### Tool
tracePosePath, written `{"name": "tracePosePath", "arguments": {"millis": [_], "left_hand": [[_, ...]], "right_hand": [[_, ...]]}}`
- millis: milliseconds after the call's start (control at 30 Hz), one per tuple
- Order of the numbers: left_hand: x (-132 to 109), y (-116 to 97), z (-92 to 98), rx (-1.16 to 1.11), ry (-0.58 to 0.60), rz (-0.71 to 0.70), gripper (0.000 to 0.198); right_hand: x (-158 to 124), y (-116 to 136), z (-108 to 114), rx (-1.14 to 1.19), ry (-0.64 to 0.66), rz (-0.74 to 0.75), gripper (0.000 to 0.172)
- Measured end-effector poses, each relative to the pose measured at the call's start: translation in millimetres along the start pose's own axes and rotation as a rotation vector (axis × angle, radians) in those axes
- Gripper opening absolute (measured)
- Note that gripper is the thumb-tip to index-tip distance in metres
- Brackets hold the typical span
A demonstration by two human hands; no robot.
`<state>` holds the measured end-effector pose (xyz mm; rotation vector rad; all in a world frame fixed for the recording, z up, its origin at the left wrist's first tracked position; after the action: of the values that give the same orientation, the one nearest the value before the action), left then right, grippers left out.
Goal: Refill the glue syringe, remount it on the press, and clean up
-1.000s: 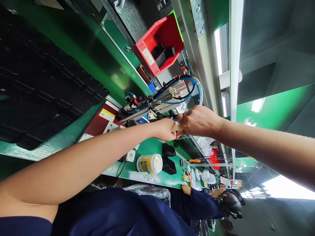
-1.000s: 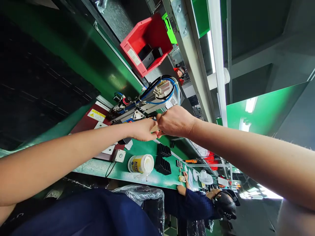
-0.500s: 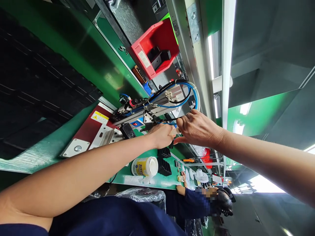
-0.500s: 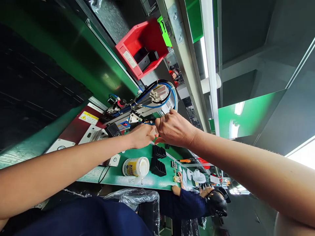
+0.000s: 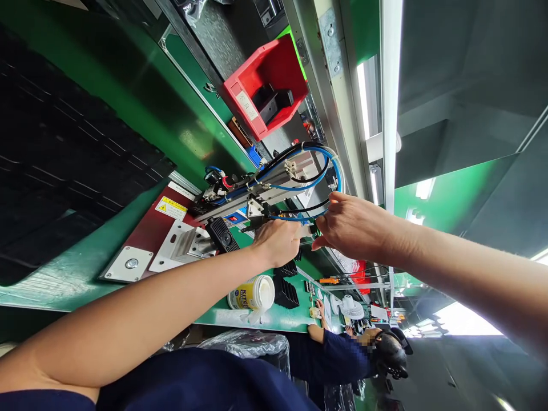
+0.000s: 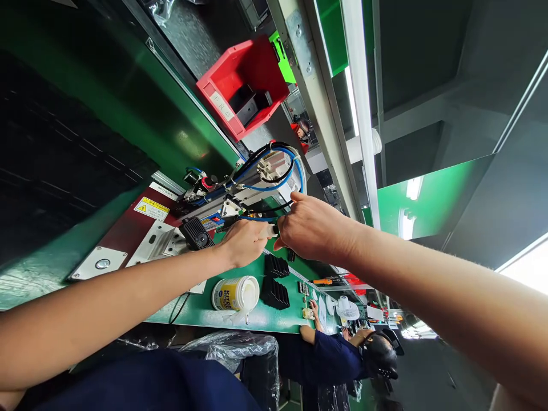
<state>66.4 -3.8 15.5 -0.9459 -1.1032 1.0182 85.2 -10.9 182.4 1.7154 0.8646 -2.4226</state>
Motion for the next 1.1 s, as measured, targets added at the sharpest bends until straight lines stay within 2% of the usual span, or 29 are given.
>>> {"name": "tracePosePath", "arguments": {"millis": [100, 267, 400, 533, 667, 833, 933, 1100], "left_hand": [[-2.3, -1.9, -3.6, 0.059, -0.066, 0.024, 0.022], [-6.3, -6.1, -4.3, 0.089, -0.100, 0.057, 0.025], [-9.1, -6.6, -1.4, 0.105, -0.125, 0.047, 0.035], [-10.4, -5.5, 1.4, 0.129, -0.115, 0.022, 0.050], [-6.8, -3.1, 4.3, 0.122, -0.033, -0.032, 0.053], [2.6, -2.3, 14.2, 0.109, 0.094, -0.102, 0.037], [6.9, -5.4, 20.8, 0.078, 0.189, -0.078, 0.028], [11.5, -11.0, 23.2, -0.039, 0.363, 0.027, 0.034]], "right_hand": [[5.3, -2.5, 2.8, 0.034, -0.016, 0.036, 0.037], [14.9, 10.0, 8.3, -0.024, 0.034, -0.040, 0.031], [13.6, 16.6, 6.7, -0.113, 0.010, -0.082, 0.027], [8.4, 14.6, 4.5, -0.156, 0.008, -0.014, 0.020], [7.2, 9.0, 5.5, -0.106, 0.030, 0.067, 0.020], [7.8, 1.2, 1.6, -0.007, 0.021, 0.120, 0.020], [9.5, -3.0, -1.1, 0.021, 0.061, 0.135, 0.019], [16.1, -7.4, 2.7, 0.051, 0.152, 0.157, 0.021]]}}
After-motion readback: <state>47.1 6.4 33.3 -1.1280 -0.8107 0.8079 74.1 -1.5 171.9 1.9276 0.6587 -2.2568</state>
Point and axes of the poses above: each hand's wrist, its own x-axis towards the middle knuckle, its own z-axis out of the back of the hand, y = z × x, the point moved 2 cm from there along x, towards the middle knuckle, and after that the axes turned 9 degrees about z, right-handed, at the moved point
